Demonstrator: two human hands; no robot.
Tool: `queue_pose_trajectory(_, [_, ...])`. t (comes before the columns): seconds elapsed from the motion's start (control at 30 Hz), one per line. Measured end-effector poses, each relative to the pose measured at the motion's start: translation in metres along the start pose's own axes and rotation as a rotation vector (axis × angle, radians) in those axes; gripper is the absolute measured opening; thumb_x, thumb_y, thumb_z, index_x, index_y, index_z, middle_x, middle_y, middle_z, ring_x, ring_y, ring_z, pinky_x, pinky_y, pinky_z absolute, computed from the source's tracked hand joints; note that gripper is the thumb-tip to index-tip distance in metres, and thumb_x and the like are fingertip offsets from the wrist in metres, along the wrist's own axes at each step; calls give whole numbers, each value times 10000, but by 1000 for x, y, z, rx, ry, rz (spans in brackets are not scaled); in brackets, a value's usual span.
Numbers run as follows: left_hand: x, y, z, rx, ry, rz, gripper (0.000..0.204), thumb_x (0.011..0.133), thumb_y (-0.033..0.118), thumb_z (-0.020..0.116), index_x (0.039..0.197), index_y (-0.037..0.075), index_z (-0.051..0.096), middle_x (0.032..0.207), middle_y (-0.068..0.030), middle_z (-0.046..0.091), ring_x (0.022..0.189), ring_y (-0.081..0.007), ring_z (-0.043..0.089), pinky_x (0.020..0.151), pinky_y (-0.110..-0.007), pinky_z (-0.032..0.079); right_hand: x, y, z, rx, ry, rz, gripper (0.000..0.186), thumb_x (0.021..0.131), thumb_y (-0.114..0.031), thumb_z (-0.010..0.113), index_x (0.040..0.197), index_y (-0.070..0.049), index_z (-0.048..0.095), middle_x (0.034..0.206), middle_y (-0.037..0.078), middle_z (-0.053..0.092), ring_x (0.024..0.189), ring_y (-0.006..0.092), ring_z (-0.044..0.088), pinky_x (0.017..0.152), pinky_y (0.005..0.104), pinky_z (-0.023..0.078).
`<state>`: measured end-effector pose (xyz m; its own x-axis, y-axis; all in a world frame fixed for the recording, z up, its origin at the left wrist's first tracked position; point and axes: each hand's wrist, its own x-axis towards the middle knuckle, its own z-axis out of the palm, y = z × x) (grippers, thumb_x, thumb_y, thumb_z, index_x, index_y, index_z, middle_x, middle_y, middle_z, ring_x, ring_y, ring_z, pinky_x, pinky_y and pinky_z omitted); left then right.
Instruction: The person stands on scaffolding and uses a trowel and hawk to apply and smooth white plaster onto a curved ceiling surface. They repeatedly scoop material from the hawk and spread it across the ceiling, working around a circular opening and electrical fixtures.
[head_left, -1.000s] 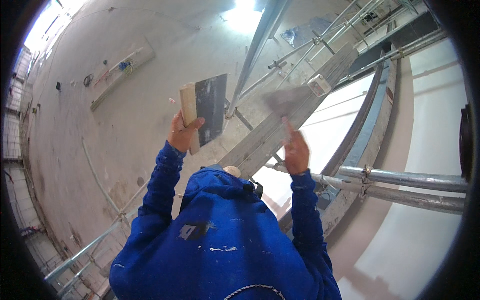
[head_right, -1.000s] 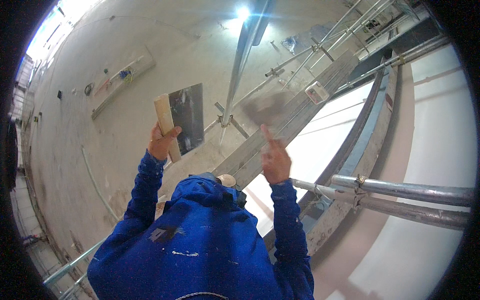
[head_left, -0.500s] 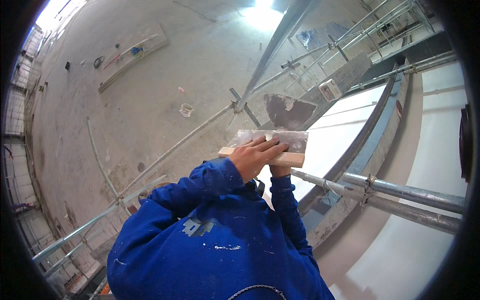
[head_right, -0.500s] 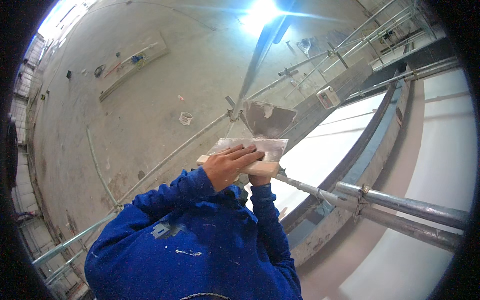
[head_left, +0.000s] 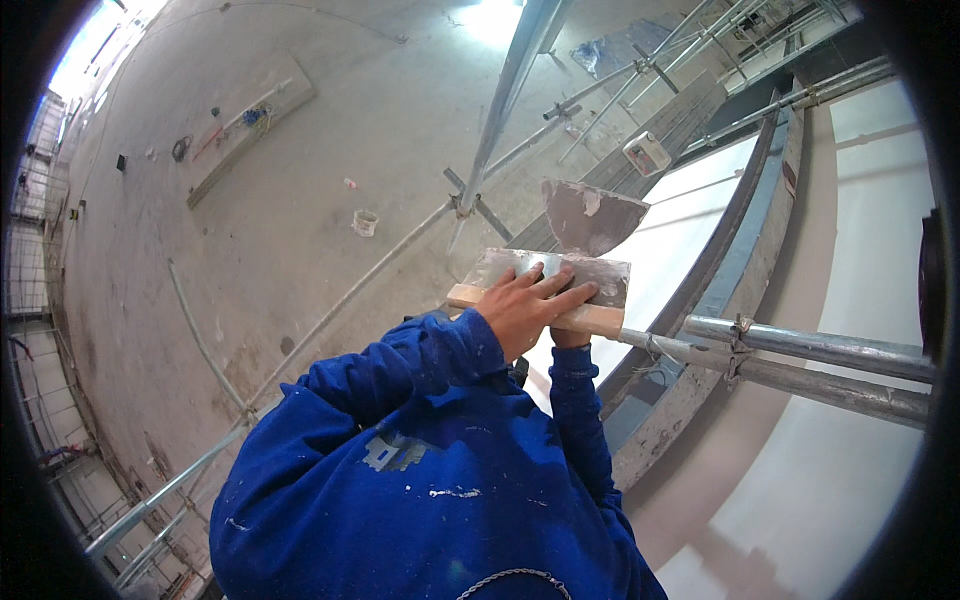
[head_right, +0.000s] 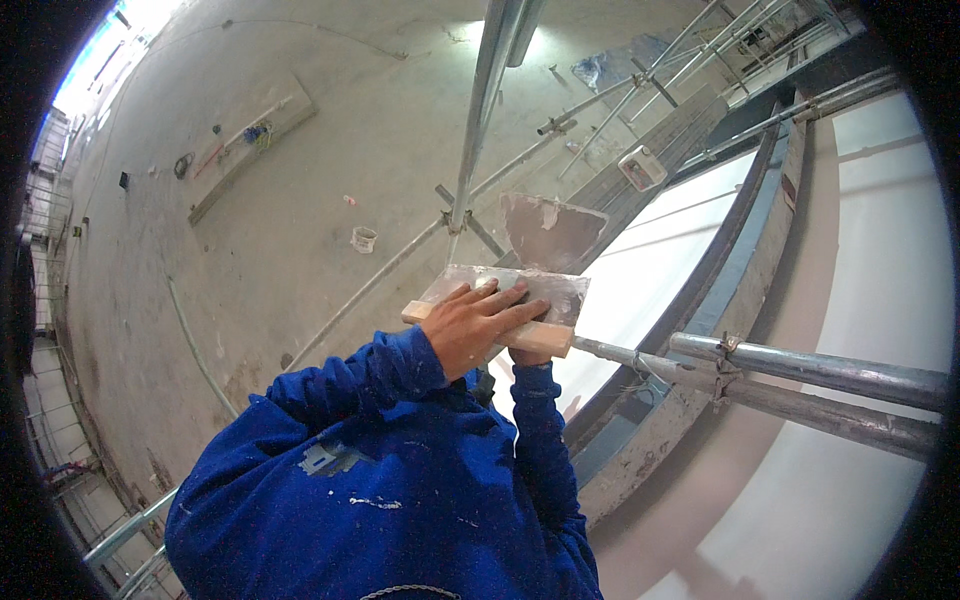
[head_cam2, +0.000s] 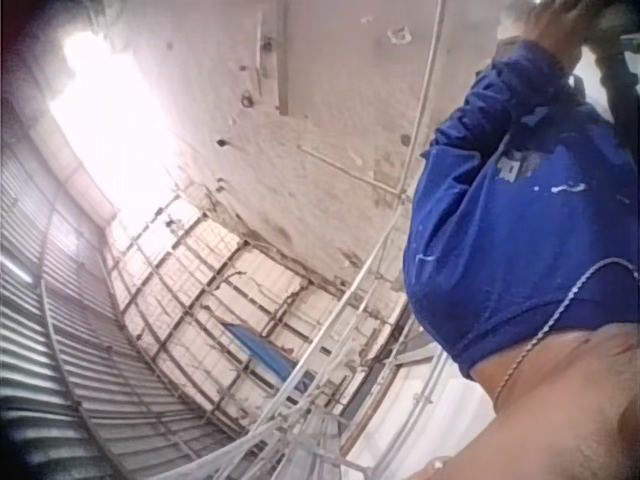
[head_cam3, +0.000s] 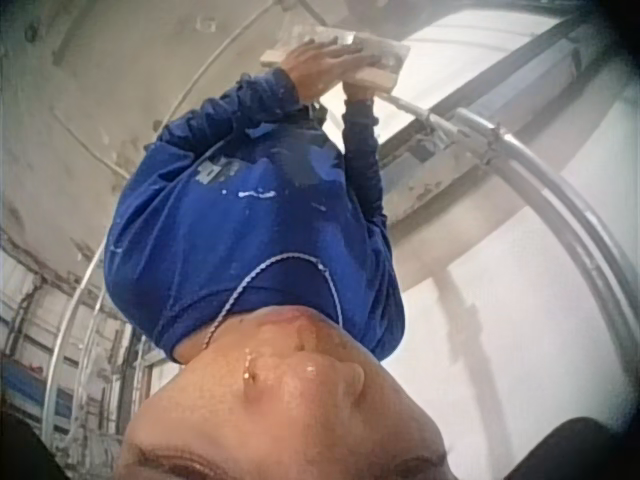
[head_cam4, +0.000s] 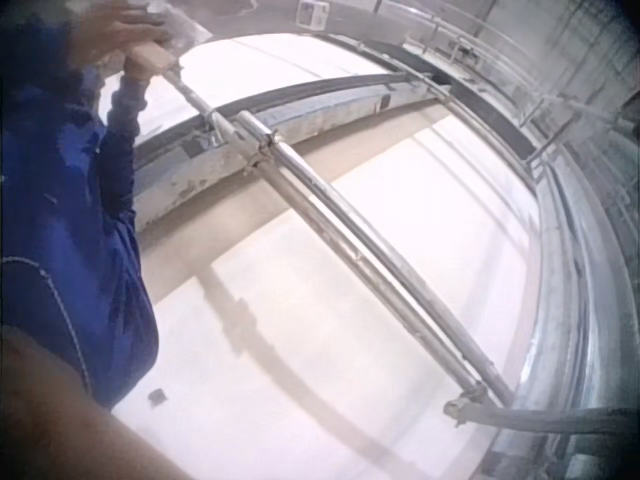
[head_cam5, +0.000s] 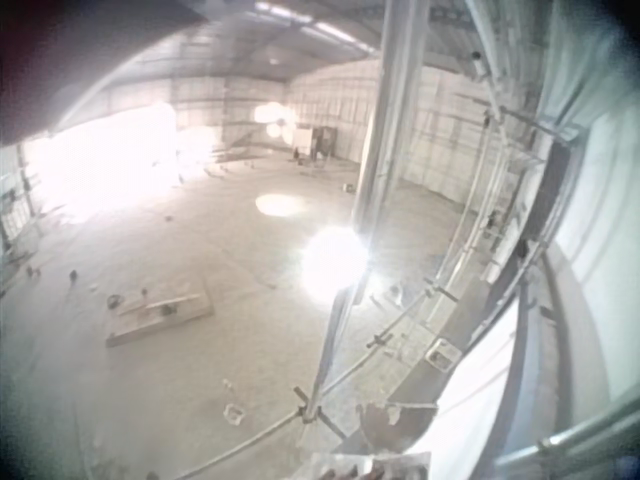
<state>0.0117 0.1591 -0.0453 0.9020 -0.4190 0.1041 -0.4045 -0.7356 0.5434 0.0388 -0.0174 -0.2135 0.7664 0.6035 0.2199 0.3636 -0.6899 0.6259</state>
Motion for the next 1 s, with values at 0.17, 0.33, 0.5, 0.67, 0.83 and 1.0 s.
queue_pose_trajectory(0.17, [1,2,0,-16,-3,-14,639,723,96,587,1300,216,342,1297,-121,401,1150,-340,422,932,-451,363,15,14,-34,8,108,49,568,899,-478,232,1360,-168,117,1396,100,191,1299,250,159,1052,474,129])
queue_pose_trajectory(0.33, [9,10,3,-54,-10,-55,627,747,104,560,1311,233,318,1328,-115,355,1176,-349,383,940,-491,334,13,10,-29,-132,7,5,564,891,-444,309,1343,-139,162,1379,121,221,1274,253,220,1032,443,195])
queue_pose_trajectory(0.5, [22,2,65,-84,301,-174,580,806,180,523,1324,268,276,1350,-116,312,1220,-372,311,986,-544,259,33,16,-61,970,-5,149,563,857,-366,429,1324,-118,235,1351,141,279,1254,264,274,1012,429,243])
queue_pose_trajectory(0.67, [34,2,62,272,175,-231,523,783,130,484,1284,226,369,1269,-104,418,1122,-313,436,986,-411,328,33,17,-80,1328,-309,306,580,819,-293,525,1313,-108,283,1331,150,316,1249,270,285,1005,420,256])
queue_pose_trajectory(0.83, [46,-11,37,48,272,-124,513,793,146,493,1277,271,377,1280,-128,406,1119,-357,434,957,-451,341,36,18,-99,1326,-265,360,435,676,-187,680,1050,-21,530,968,185,600,896,340,573,763,428,435])
queue_pose_trajectory(1.0, [55,-24,39,-21,245,-48,546,769,159,565,1278,220,378,1250,-157,427,1108,-374,437,924,-446,365,29,18,-101,1407,-245,435,256,657,-84,603,889,3,538,756,184,609,758,372,586,629,423,469])
